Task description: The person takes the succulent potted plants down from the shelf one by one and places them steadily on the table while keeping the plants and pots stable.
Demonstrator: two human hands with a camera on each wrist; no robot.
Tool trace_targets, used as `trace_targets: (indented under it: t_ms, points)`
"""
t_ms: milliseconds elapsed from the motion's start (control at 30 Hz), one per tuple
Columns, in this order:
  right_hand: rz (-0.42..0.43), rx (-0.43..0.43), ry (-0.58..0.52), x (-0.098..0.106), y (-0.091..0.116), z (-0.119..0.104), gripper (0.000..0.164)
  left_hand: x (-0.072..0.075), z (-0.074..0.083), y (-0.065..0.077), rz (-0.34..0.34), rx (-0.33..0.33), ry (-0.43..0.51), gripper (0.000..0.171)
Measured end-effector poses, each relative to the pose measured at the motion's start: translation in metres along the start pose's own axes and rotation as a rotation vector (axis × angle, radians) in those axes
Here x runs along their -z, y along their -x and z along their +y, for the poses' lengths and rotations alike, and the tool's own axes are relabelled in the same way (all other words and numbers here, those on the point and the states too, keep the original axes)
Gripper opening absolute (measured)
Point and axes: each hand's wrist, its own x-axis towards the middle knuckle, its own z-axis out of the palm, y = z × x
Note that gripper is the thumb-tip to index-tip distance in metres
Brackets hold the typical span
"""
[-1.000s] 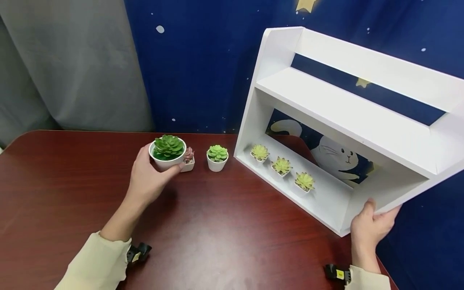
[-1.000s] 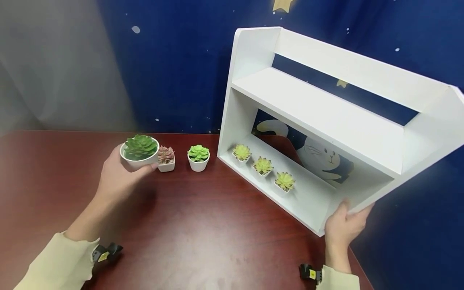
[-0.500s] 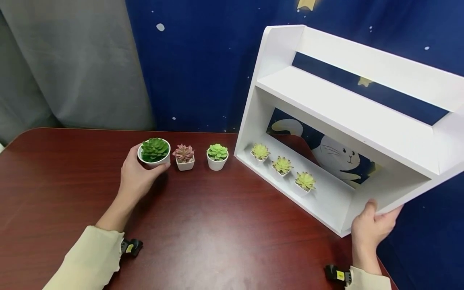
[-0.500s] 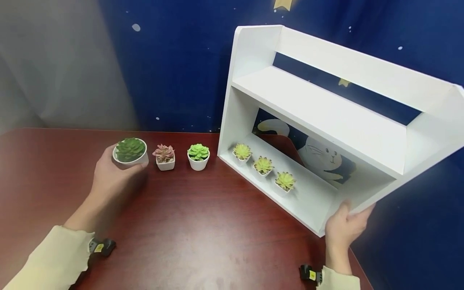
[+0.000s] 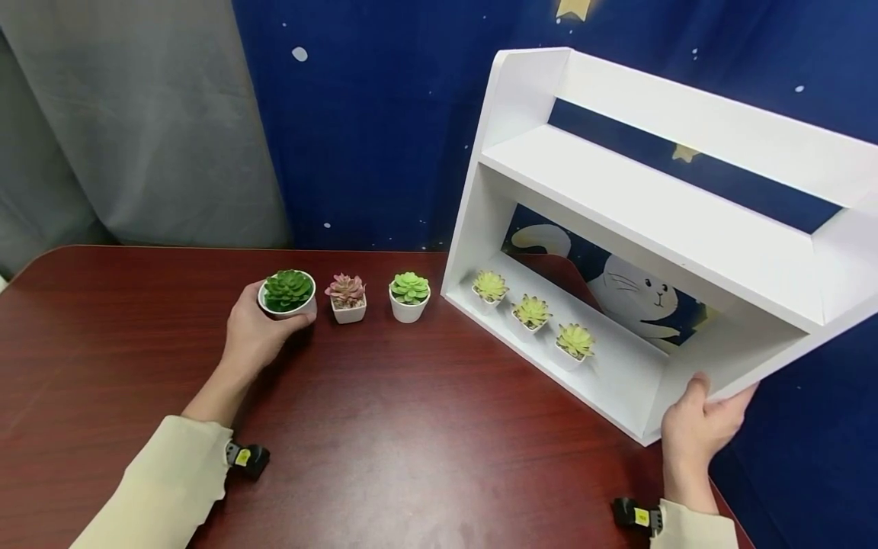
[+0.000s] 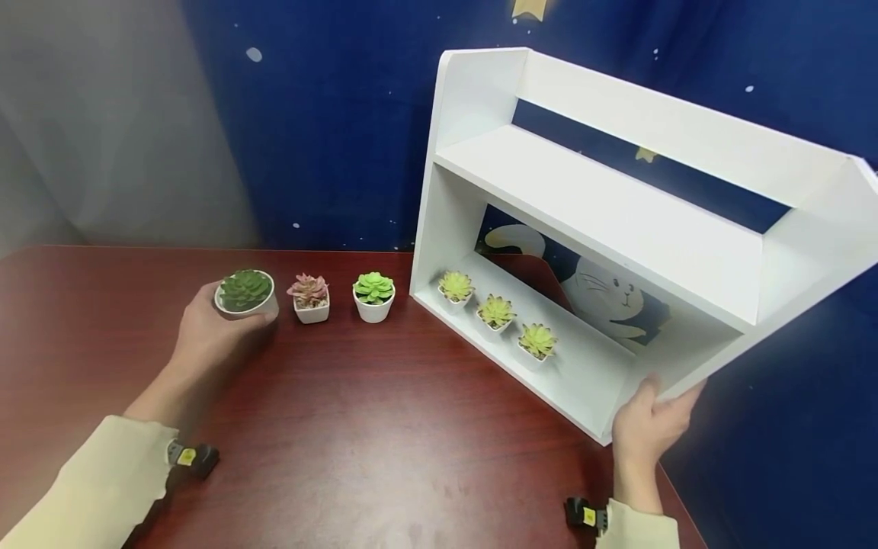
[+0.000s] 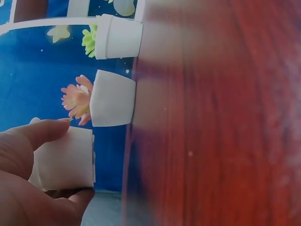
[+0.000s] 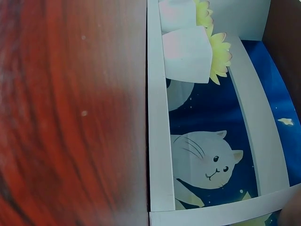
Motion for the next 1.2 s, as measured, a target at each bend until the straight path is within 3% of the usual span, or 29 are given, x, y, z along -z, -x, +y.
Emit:
trace_targets:
  t_ms: [233,1200]
  points:
    - [-0.003,0.0,-0.008,-0.001,0.0,0.001,0.06,-0.001,-0.012,-0.006,-0.054,0.095,0.064,0.087]
    - [-0.016,0.012,-0.042,-0.002,0.0,-0.001,0.058,-0.003,-0.018,-0.01,-0.088,0.035,-0.06,0.095]
